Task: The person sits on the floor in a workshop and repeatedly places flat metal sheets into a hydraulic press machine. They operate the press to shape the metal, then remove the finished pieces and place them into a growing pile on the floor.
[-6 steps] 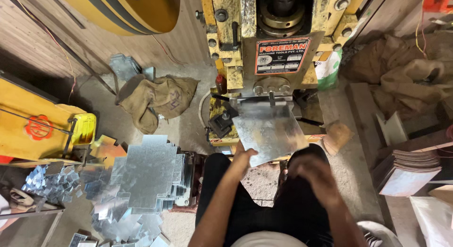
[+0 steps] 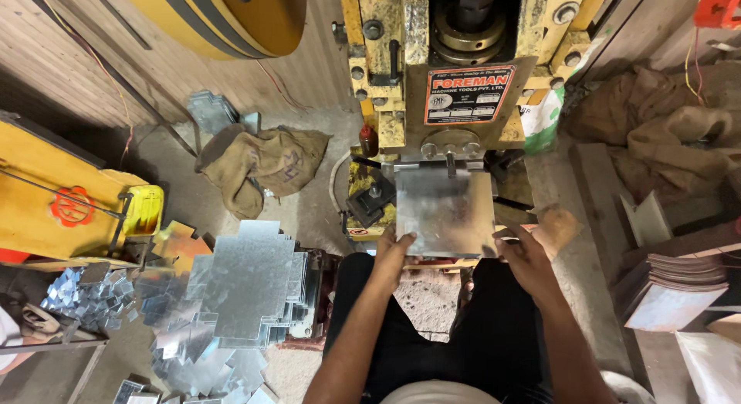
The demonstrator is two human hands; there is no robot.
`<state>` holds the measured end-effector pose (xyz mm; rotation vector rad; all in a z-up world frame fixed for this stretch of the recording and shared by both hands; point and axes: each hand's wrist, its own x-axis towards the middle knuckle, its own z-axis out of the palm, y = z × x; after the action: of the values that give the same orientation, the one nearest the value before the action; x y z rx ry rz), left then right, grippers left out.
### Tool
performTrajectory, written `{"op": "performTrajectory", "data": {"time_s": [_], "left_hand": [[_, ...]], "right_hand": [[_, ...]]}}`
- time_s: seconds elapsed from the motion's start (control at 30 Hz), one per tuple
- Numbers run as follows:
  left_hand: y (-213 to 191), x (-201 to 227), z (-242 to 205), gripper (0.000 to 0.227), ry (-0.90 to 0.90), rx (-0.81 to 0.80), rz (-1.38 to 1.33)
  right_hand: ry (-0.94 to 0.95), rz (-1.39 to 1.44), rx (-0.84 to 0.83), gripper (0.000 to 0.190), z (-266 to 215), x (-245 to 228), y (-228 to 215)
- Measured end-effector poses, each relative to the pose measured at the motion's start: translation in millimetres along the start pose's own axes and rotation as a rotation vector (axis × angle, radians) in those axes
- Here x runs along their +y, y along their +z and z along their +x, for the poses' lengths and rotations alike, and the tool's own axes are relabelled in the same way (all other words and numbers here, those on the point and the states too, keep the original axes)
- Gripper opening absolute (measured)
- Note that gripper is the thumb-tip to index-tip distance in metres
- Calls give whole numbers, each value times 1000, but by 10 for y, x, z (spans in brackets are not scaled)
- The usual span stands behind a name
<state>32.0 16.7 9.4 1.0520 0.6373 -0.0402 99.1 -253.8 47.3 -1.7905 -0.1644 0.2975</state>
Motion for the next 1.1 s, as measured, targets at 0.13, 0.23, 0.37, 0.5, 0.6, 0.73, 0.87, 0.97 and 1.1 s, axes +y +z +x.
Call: {"op": "performTrajectory", "data": {"time_s": [0.13, 0.23, 0.37, 0.5, 0.6, 0.73, 0.87, 0.97, 1.1], "left_hand": [[-103, -208, -53, 33, 126, -27, -149], [-119, -283, -195, 18, 139, -47, -144], [-168, -261, -236, 20, 221, -63, 117], [-147, -133, -133, 23, 275, -97, 64], [-131, -3, -133, 29, 195, -93, 35], [-98, 57, -239, 33, 169, -81, 36], [-107, 97, -233, 45, 100, -58, -11], [-100, 141, -264, 63, 85, -78, -25], [-105, 245, -320, 74, 115, -137, 36]], "right_hand": [[113, 133, 134, 52, 39, 76, 95], [170, 177, 111, 55, -22, 122, 108], [151, 291, 65, 55, -46, 63, 87], [95, 265, 79, 43, 102, 56, 92], [16, 340, 76, 40, 231, 135, 138], [88, 337, 74, 22, 248, 264, 108], [161, 444, 80, 46, 292, 293, 61], [202, 506, 90, 53, 306, 226, 55], [118, 569, -18, 80, 293, 191, 52]]}}
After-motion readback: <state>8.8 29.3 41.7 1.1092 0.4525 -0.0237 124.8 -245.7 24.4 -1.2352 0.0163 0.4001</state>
